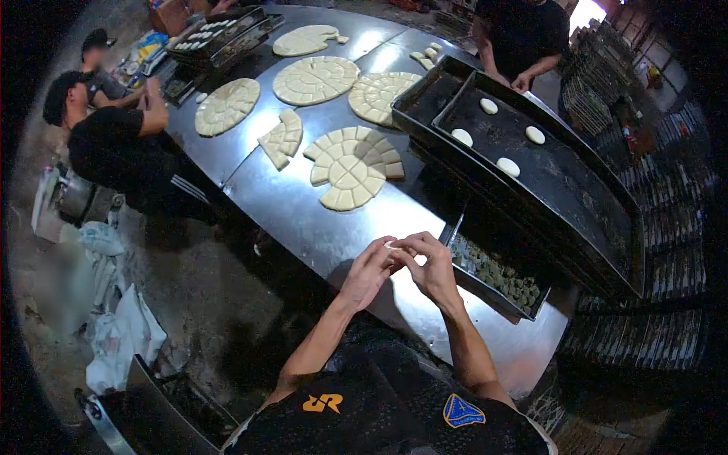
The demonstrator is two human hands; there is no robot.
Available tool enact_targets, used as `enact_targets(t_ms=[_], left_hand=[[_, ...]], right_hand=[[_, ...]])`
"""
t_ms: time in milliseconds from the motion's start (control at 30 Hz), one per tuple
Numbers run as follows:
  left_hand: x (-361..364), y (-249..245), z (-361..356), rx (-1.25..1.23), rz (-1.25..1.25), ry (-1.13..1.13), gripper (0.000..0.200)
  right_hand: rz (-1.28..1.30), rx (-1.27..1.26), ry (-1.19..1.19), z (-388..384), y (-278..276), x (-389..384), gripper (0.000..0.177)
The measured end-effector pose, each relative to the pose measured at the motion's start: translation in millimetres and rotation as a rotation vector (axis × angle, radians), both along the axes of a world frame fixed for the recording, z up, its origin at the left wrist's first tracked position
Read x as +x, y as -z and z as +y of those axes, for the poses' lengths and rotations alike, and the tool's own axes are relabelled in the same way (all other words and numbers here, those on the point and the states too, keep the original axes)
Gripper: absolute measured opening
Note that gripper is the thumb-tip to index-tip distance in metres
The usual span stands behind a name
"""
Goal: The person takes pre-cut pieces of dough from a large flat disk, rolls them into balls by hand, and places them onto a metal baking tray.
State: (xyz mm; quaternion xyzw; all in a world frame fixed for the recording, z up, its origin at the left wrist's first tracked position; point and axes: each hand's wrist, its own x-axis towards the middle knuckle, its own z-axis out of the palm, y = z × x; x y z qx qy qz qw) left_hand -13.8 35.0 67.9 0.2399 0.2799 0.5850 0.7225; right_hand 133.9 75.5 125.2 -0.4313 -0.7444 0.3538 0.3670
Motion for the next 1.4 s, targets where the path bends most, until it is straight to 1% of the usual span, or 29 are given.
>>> enact_targets(t_ms=[67, 167, 233, 300, 367, 433, 500, 533, 567, 633, 667, 700, 733, 767, 800, 833, 867, 933, 967, 1000, 1033, 1067, 1100, 1167, 1200, 1233, 1300, 1333, 1400], left_hand=[[-4.4, -8.4, 4.2, -0.051, -0.062, -0.023, 0.03], [-2.4, 5.4, 13.2, -0.108, -0.009, -0.057, 0.024], [-3.6, 6.6, 23.4, -0.062, 0.004, -0.043, 0.022], [-6.8, -0.1, 30.3, -0.026, 0.013, -0.031, 0.021], [-12.9, -8.2, 38.0, -0.096, -0.13, 0.055, 0.019], [-11.5, -9.8, 44.8, -0.117, -0.098, 0.046, 0.018], [-4.7, -4.7, 51.1, -0.143, -0.026, -0.021, 0.017], [0.4, 6.1, 54.6, -0.006, 0.003, -0.027, 0.017], [-1.7, 14.1, 56.0, -0.015, -0.004, -0.028, 0.017], [-9.2, 24.1, 59.7, -0.023, 0.113, 0.12, 0.024], [-13.6, 14.9, 60.5, -0.028, 0.457, 0.081, 0.035], [-15.2, 36.6, 65.4, 0.063, 0.6, -0.115, 0.042], [-23.1, 33.2, 65.7, 0.01, 0.589, -0.194, 0.04], [-35.0, 26.8, 63.5, -0.042, 0.582, -0.27, 0.037], [-46.3, 23.2, 58.8, -0.04, 0.594, -0.29, 0.036], [-57.2, 19.9, 53.0, -0.04, 0.605, -0.32, 0.035], [-68.0, 16.9, 44.2, -0.064, 0.645, -0.334, 0.033], [-84.5, 21.0, 28.7, -0.106, 0.621, -0.401, 0.033], [-91.1, 22.0, 19.5, -0.147, 0.631, -0.446, 0.032], [-97.7, 23.3, 9.3, -0.148, 0.638, -0.453, 0.032], [-102.9, 25.0, 0.2, -0.181, 0.668, -0.458, 0.032], [-107.2, 26.2, -3.5, -0.212, 0.699, -0.466, 0.031], [-110.4, 29.6, -2.6, -0.209, 0.706, -0.48, 0.031], [-114.5, 34.1, 2.6, -0.237, 0.772, -0.473, 0.032], [-116.5, 22.2, 11.4, -0.136, 0.864, -0.454, 0.035], [-121.3, 21.1, 30.0, -0.128, 0.872, -0.453, 0.035], [-124.8, 35.2, 71.7, -0.012, 1.038, -0.335, 0.037], [-125.0, 46.5, 81.0, 0.013, 1.036, -0.319, 0.037], [-135.3, 69.1, 122.2, 0.287, 1.487, -0.29, 0.039]], right_hand=[[-0.006, -0.017, 0.03, 2.2, -4.6, -7.6, 0.02], [-0.059, 0.016, 0.048, 1.9, -4.3, -14.2, 0.017], [0.058, 0.001, 0.148, -0.6, -10.5, -21.9, 0.015], [0.04, 0.036, 0.117, 7.2, -0.4, -15.0, 0.018], [-0.014, 0.058, 0.099, 13.1, 3.9, -10.3, 0.022], [-0.032, 0.082, 0.082, 15.4, 4.6, -13.9, 0.023], [0.159, 0.029, 0.27, 12.7, -6.0, -24.2, 0.019], [0.108, 0.039, 0.244, 13.1, -7.9, -20.8, 0.015], [0.099, 0.031, 0.244, 11.7, -2.4, -18.5, 0.015], [0.012, 0.13, 0.272, 8.6, 20.5, -13.3, 0.015], [-0.068, 0.152, 0.283, 5.3, 31.1, -13.0, 0.015], [-0.115, 0.081, 0.292, 3.3, 63.2, -7.8, 0.012], [-0.205, 0.067, 0.279, 0.7, 105.5, -1.6, 0.01], [-0.291, 0.053, 0.269, -3.4, 132.3, 3.8, 0.009], [-0.328, -0.026, 0.212, 0.9, 123.6, 9.8, 0.008], [-0.434, 0.203, 0.159, 8.7, 119.9, 16.7, 0.018], [-0.433, 0.2, 0.219, 17.2, 98.8, 16.5, 0.021], [-0.377, 0.178, 0.346, 44.3, 55.8, 12.6, 0.028], [-0.32, 0.147, 0.412, 53.0, 46.5, 9.8, 0.031], [-0.334, 0.189, 0.49, 56.1, 43.5, 0.3, 0.039], [-0.326, 0.19, 0.483, 54.1, 76.9, -13.2, 0.039], [-0.555, 0.161, 0.449, 51.4, 135.1, -31.2, 0.039], [-0.782, 0.133, 0.41, 52.1, 166.4, -43.7, 0.039], [-0.716, 0.132, 0.391, 59.1, 148.7, -55.9, 0.037], [-0.661, 0.107, 0.388, 56.3, 141.3, -62.5, 0.036], [-0.664, 0.115, 0.39, 56.7, 139.3, -61.8, 0.034], [-0.557, 0.173, 0.337, 61.2, 151.5, -52.5, 0.033], [-0.583, 0.08, 0.245, 56.1, 146.7, -43.6, 0.032], [-0.661, -0.08, 0.068, 41.9, 142.7, -19.0, 0.036]])
